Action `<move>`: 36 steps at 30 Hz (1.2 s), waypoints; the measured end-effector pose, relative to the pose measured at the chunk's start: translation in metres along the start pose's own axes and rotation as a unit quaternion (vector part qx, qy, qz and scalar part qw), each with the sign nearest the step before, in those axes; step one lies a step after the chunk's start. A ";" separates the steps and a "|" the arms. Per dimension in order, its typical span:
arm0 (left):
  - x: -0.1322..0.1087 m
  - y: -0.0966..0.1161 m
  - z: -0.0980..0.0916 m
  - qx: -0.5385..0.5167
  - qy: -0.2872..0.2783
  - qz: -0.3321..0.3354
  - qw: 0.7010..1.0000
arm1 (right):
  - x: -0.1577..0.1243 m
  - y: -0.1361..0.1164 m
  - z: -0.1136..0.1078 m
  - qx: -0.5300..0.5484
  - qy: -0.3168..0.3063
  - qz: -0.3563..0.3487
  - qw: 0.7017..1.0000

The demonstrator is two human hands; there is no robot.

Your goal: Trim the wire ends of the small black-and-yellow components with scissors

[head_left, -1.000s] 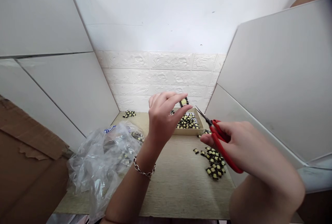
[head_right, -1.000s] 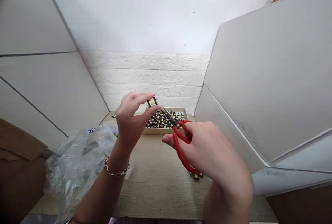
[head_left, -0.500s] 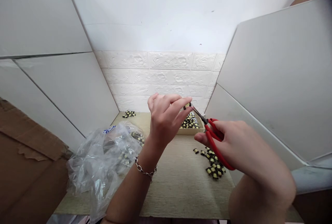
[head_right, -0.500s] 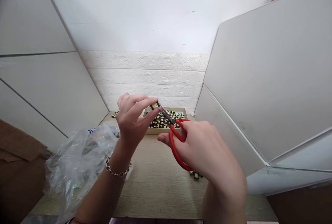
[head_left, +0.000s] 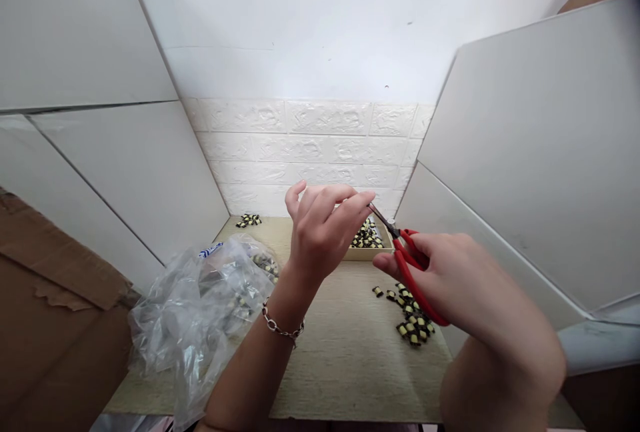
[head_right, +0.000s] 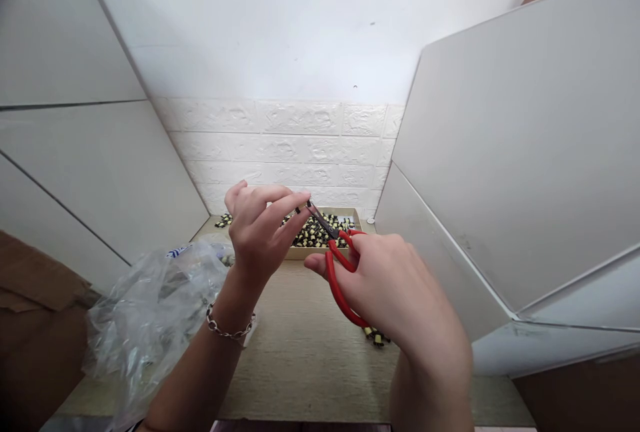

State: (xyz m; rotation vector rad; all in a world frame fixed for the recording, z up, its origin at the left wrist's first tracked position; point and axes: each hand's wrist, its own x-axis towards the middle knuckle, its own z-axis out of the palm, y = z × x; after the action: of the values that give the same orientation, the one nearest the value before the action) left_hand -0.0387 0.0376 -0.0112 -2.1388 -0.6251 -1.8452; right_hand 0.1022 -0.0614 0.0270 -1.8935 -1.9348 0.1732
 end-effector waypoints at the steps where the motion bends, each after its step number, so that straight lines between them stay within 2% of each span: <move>1: 0.001 0.001 0.000 -0.002 0.004 -0.005 1.000 | 0.000 0.001 0.000 0.001 -0.001 0.001 1.000; 3: 0.003 0.002 0.000 -0.029 0.008 -0.040 0.999 | 0.000 0.004 -0.001 0.004 -0.008 0.003 1.000; 5: 0.005 0.003 0.000 -0.100 -0.001 -0.109 0.989 | 0.000 0.009 -0.002 0.007 -0.018 0.006 1.000; 7: 0.008 0.003 0.001 -0.217 -0.028 -0.210 0.953 | 0.002 0.015 -0.004 0.010 -0.011 0.014 1.000; 8: 0.008 0.003 0.002 -0.293 -0.046 -0.270 0.916 | 0.003 0.017 -0.005 0.009 0.004 0.019 1.000; 9: 0.009 0.002 0.003 -0.375 -0.064 -0.332 0.863 | 0.005 0.019 -0.006 0.007 0.027 0.022 0.999; 10: 0.009 0.002 0.005 -0.458 -0.081 -0.391 0.794 | 0.007 0.021 -0.006 0.003 0.047 0.022 0.999; 12: 0.008 0.000 0.007 -0.595 -0.106 -0.481 0.635 | 0.013 0.023 -0.006 0.015 0.072 0.020 0.997; 13: 0.008 0.000 0.008 -0.640 -0.113 -0.509 0.564 | 0.015 0.023 -0.005 0.042 0.066 0.018 0.997; 14: 0.008 0.000 0.009 -0.670 -0.120 -0.527 0.509 | 0.017 0.023 -0.004 0.084 0.043 0.017 0.995; 15: 0.007 0.000 0.009 -0.688 -0.126 -0.539 0.469 | 0.020 0.023 -0.003 0.137 0.002 0.011 0.990; 17: 0.007 -0.001 0.010 -0.707 -0.138 -0.547 0.426 | 0.024 0.025 0.001 0.248 -0.104 -0.023 0.963; 19: 0.006 -0.002 0.011 -0.715 -0.147 -0.547 0.410 | 0.027 0.026 0.005 0.331 -0.184 -0.070 0.923; 21: 0.005 -0.004 0.012 -0.718 -0.153 -0.547 0.402 | 0.031 0.028 0.010 0.382 -0.205 -0.097 0.896; 23: 0.005 -0.007 0.013 -0.716 -0.152 -0.551 0.401 | 0.035 0.029 0.015 0.406 -0.213 -0.100 0.883; 28: 0.004 -0.012 0.015 -0.702 -0.137 -0.557 0.422 | 0.040 0.029 0.019 0.403 -0.250 -0.081 0.877; 36: 0.003 -0.010 0.014 -0.689 -0.129 -0.550 0.453 | 0.036 0.027 0.018 0.403 -0.259 -0.077 0.874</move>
State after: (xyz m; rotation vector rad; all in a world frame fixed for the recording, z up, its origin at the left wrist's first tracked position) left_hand -0.0312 0.0531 -0.0118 -3.4383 -0.7250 -3.6732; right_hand 0.1213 -0.0204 0.0079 -1.1785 -1.8507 1.3261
